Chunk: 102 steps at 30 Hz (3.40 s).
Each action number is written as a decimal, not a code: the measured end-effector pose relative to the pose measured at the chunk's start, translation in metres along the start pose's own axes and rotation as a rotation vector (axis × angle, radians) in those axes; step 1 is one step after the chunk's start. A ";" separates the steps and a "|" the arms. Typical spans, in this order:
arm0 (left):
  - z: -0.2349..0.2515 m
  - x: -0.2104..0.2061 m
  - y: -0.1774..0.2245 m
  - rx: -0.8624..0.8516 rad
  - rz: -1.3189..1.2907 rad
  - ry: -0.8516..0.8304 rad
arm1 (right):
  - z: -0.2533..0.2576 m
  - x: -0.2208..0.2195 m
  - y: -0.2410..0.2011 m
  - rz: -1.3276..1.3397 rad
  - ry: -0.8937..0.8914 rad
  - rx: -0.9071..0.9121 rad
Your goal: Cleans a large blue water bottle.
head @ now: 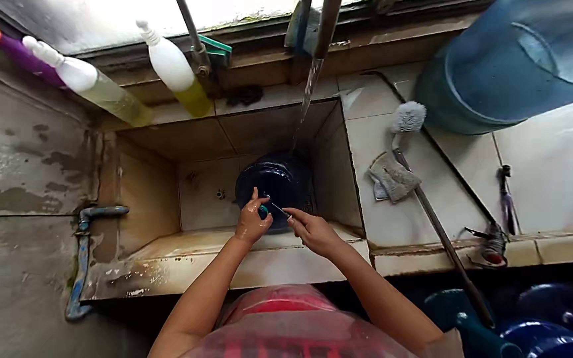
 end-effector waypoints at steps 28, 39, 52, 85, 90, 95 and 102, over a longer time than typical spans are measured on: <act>0.036 -0.010 0.016 -0.068 -0.221 -0.138 | 0.042 0.002 -0.013 -0.502 0.077 -0.197; 0.032 -0.022 0.024 -0.005 -0.304 0.227 | 0.089 -0.065 0.021 0.870 0.329 -0.287; 0.034 -0.055 0.056 0.013 -0.441 0.256 | 0.071 -0.008 0.050 1.104 0.123 -0.272; 0.160 0.005 0.063 -0.086 0.408 -0.226 | 0.018 0.230 0.130 -0.404 0.533 -0.215; 0.112 -0.001 0.048 -0.155 0.346 -0.331 | 0.018 0.208 0.130 -0.443 0.730 -0.194; 0.111 -0.003 0.043 -0.219 0.260 -0.314 | 0.023 0.186 0.121 -0.379 0.779 -0.205; 0.090 0.015 0.026 -0.292 0.003 -0.045 | 0.101 0.124 0.021 1.233 0.424 0.100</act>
Point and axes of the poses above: each hand's wrist, its own z-axis towards the middle knuckle, its own x-axis out of the back of the hand, y = z × x, the point moved 6 cm from there along z, towards the middle knuckle, and after that the axes turned 9 degrees about -x, right-handed, at the moved point
